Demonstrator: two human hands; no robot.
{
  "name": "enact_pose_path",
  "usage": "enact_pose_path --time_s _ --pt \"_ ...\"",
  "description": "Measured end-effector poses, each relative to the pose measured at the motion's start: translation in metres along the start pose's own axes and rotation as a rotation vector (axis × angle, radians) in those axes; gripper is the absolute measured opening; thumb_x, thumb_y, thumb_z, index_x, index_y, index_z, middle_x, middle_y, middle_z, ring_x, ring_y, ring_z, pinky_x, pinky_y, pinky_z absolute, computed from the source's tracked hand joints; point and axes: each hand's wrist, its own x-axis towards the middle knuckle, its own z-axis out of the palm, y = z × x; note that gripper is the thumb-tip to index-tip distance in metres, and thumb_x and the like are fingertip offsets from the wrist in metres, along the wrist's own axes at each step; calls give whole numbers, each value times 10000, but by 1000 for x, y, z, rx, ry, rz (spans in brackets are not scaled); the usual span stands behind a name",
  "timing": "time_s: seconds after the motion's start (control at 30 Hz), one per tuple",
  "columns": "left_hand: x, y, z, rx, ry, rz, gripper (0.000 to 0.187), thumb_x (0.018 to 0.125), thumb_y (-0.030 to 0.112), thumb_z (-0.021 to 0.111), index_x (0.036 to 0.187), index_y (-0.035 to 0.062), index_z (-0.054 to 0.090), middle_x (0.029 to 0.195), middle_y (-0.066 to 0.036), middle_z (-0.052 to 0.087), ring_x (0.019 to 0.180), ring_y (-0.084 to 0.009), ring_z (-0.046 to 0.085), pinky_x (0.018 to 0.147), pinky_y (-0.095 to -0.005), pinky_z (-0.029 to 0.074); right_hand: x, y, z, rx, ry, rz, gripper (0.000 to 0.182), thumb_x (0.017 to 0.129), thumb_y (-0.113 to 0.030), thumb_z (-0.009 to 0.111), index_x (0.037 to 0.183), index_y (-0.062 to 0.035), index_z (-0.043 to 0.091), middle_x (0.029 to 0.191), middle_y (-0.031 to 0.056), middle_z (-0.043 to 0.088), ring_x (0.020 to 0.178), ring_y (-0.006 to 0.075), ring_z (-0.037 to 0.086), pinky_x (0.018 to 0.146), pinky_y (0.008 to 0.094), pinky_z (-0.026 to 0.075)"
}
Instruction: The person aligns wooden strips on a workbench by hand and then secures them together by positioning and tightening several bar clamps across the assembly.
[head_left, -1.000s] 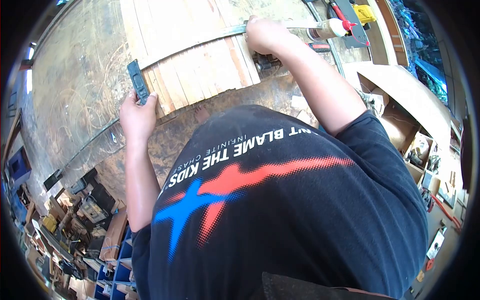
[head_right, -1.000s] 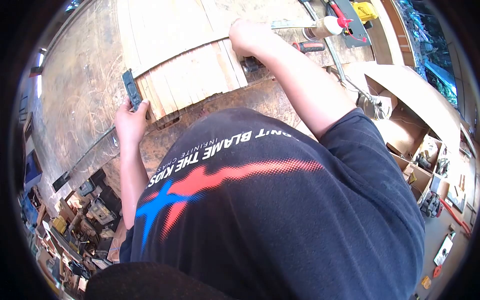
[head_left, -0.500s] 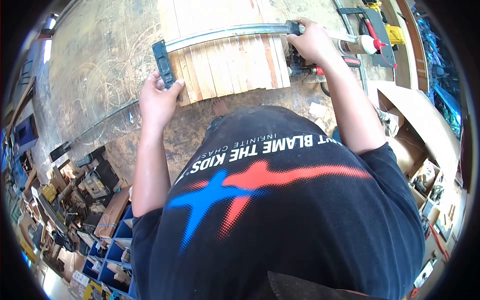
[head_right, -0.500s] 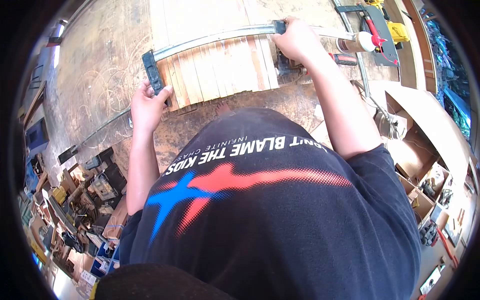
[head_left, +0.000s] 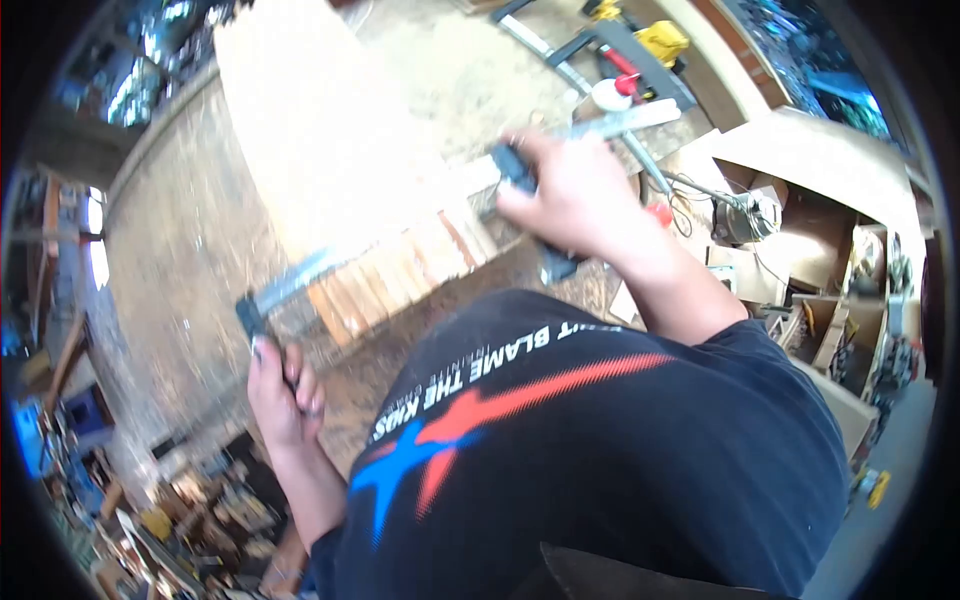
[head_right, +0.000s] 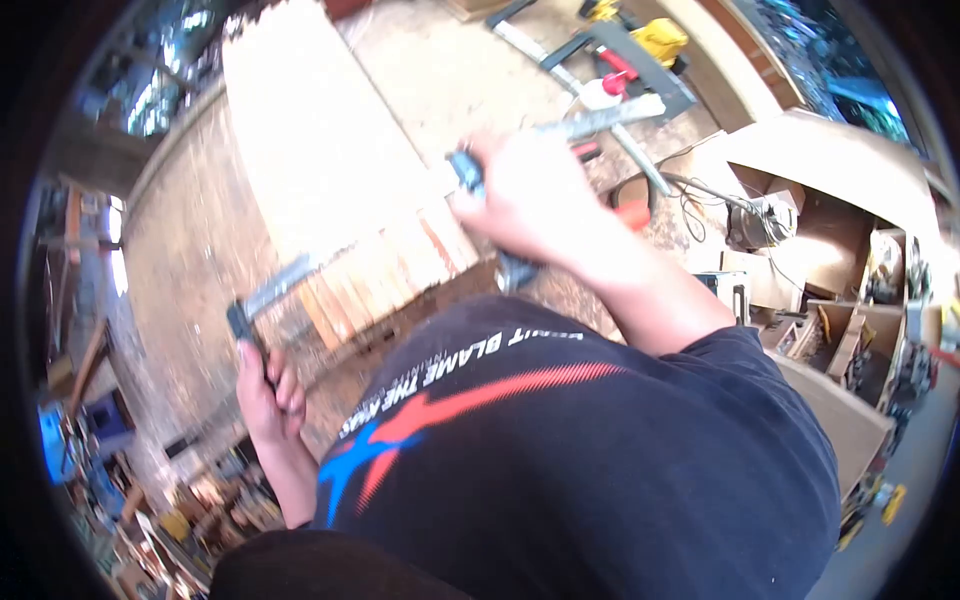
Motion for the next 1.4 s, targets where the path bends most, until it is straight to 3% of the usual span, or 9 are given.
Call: enact_pose_path --time_s 0.13,0.33,0.47,0.5,0.63,0.73,1.13,1.2,1.4 --pt "-34 13 45 74 -72 127 219 1126 328 444 1023 143 390 700 -4 417 391 -90 392 304 -228 333 -42 18 -28 -69 -8 -35 460 838 -282 644 1170 36 640 710 226 689 737 403 705 788 513 527" --pt "-50 -6 145 79 -226 -23 347 1127 354 428 1344 83 445 694 -11 417 407 -107 415 337 -266 387 -100 97 -95 -171 24 -173 487 764 -254 703 1221 -88 681 771 114 637 863 365 649 866 461 521" --pt "-24 -40 209 357 -313 -33 311 1119 336 460 1255 56 473 718 -22 447 417 -113 416 359 -274 397 -95 217 -59 381 -559 -103 275 795 -207 702 995 -24 659 876 147 652 882 304 660 810 409 513" --pt "-16 -48 224 446 -338 -53 246 1112 336 479 1057 100 439 718 -9 452 401 -95 404 334 -278 380 -99 237 -44 424 -623 -97 268 819 -222 710 980 -16 650 856 144 659 831 272 667 763 395 515" --pt "-7 -72 275 577 -271 -163 242 1097 318 513 1035 102 423 719 -15 458 404 -102 415 337 -285 380 -120 292 -27 601 -814 -30 308 859 -277 759 924 5 654 734 95 667 658 190 661 606 355 504" --pt "-12 -76 294 583 -288 -217 215 1094 268 519 1192 90 448 735 -28 469 428 -120 440 391 -284 400 -146 307 -25 774 -713 92 290 844 -225 774 903 4 606 677 73 620 585 145 630 530 323 477" --pt "-13 -80 347 531 -312 -103 260 1085 304 544 974 106 416 719 -24 475 395 -98 421 325 -279 357 -134 350 -96 814 -823 14 368 939 -305 751 1060 30 659 782 43 676 665 114 640 592 287 498" --pt "-20 -84 340 572 -250 -145 243 1093 321 525 1136 86 486 727 -9 470 405 -85 401 327 -257 337 -133 393 -60 1061 -1095 6 395 938 -320 763 1084 35 667 803 35 680 722 105 637 628 288 507" --pt "-8 -79 286 463 -132 -150 394 1113 365 472 1413 110 469 713 38 422 402 -46 340 325 -221 315 -138 375 -114 593 -837 -24 411 932 -399 746 983 6 705 866 61 690 794 162 628 723 358 496"
